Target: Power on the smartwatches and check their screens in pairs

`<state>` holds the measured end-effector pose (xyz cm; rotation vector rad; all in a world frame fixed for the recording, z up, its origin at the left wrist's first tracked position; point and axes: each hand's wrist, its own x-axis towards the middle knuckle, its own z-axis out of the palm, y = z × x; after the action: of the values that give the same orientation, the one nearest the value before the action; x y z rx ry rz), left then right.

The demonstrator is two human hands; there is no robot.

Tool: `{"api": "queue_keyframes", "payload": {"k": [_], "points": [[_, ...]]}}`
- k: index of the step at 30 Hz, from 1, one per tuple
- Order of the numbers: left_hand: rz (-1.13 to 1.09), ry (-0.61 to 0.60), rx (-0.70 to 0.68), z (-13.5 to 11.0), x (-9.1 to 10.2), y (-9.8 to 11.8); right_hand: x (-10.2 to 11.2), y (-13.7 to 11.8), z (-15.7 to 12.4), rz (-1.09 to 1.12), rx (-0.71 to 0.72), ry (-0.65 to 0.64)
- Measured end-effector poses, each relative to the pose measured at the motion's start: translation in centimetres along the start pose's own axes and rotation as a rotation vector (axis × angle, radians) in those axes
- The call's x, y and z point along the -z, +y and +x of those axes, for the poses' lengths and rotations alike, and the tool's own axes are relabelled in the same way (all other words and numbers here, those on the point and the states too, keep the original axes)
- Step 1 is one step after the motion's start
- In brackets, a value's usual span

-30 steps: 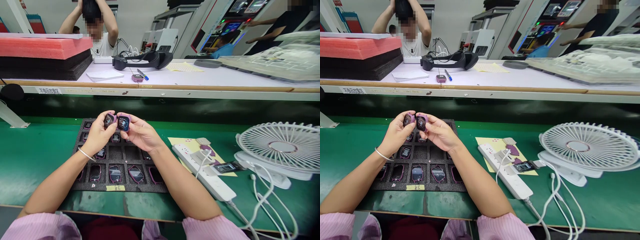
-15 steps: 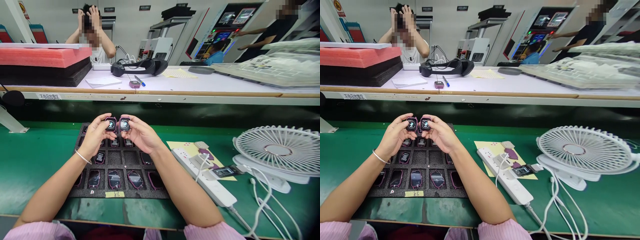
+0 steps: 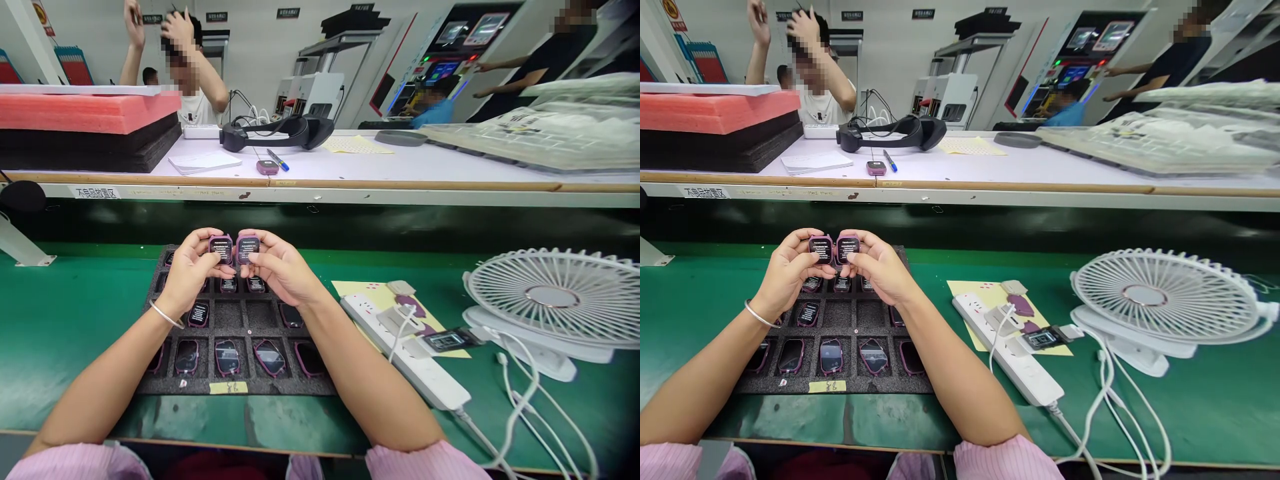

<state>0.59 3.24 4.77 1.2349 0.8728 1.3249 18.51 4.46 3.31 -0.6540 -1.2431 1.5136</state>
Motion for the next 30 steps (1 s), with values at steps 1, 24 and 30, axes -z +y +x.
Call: {"api": "queue_keyframes", "payload": {"k": [1,24,30], "points": [[-0.002,-0.001,-0.001,0.00,-0.02,0.00,-0.01,0.02,0.00,-0.003,0.003,0.000],[0.016,-0.007,-0.020,-0.05,-0.17,-0.12,-0.04,0.09,-0.01,-0.050,0.035,-0.017],[0.008,-0.031,-0.033,-0.07,-0.08,-0.16,-0.17,-0.13,-0.11,-0.043,0.042,-0.029]]}}
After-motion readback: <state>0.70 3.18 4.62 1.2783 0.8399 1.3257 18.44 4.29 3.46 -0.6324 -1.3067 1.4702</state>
